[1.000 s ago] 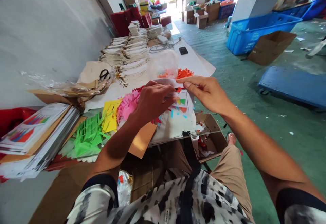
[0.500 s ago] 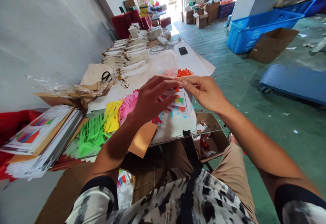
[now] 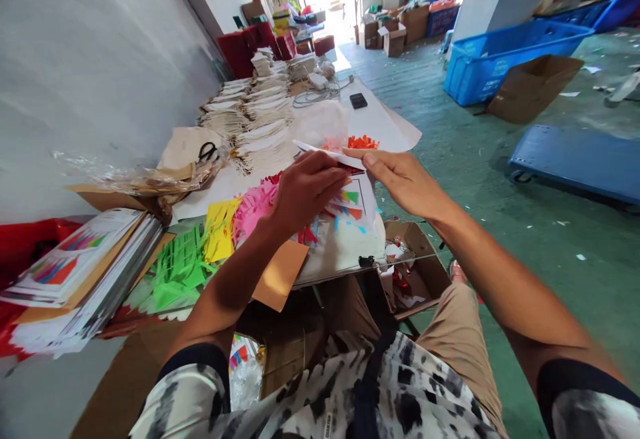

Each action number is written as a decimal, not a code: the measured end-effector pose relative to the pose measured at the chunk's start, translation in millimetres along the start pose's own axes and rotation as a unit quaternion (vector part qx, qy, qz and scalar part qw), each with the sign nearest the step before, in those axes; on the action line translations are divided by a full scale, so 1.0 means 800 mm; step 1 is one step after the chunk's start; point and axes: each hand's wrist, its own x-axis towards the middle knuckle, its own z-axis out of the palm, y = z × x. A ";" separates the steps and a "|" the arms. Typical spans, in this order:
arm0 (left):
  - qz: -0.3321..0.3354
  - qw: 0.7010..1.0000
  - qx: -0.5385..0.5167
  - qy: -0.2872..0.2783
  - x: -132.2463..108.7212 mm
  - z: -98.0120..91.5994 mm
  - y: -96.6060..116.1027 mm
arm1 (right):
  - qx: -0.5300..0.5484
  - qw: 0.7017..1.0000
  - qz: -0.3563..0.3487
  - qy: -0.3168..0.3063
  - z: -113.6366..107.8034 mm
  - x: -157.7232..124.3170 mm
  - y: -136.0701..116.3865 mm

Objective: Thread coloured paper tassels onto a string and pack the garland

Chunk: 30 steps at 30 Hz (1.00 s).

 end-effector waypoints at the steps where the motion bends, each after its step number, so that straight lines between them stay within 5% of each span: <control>1: -0.005 1.000 0.021 0.022 -0.001 0.006 -0.002 | -0.006 1.000 -0.004 -0.006 0.000 0.001 -0.001; 7: 0.010 0.992 0.051 0.113 0.000 0.040 -0.010 | -0.045 0.999 -0.021 -0.011 -0.002 0.004 -0.009; 12: -0.055 0.997 -0.018 0.042 0.001 0.027 -0.004 | -0.058 0.997 -0.038 -0.029 -0.008 0.002 -0.010; 18: 0.062 0.996 -0.049 0.037 -0.003 0.013 -0.013 | -0.056 0.994 -0.050 -0.078 -0.023 0.008 -0.007; 30: 0.047 0.997 0.051 0.019 -0.014 -0.004 -0.037 | -0.065 0.990 -0.067 -0.109 -0.031 0.017 -0.008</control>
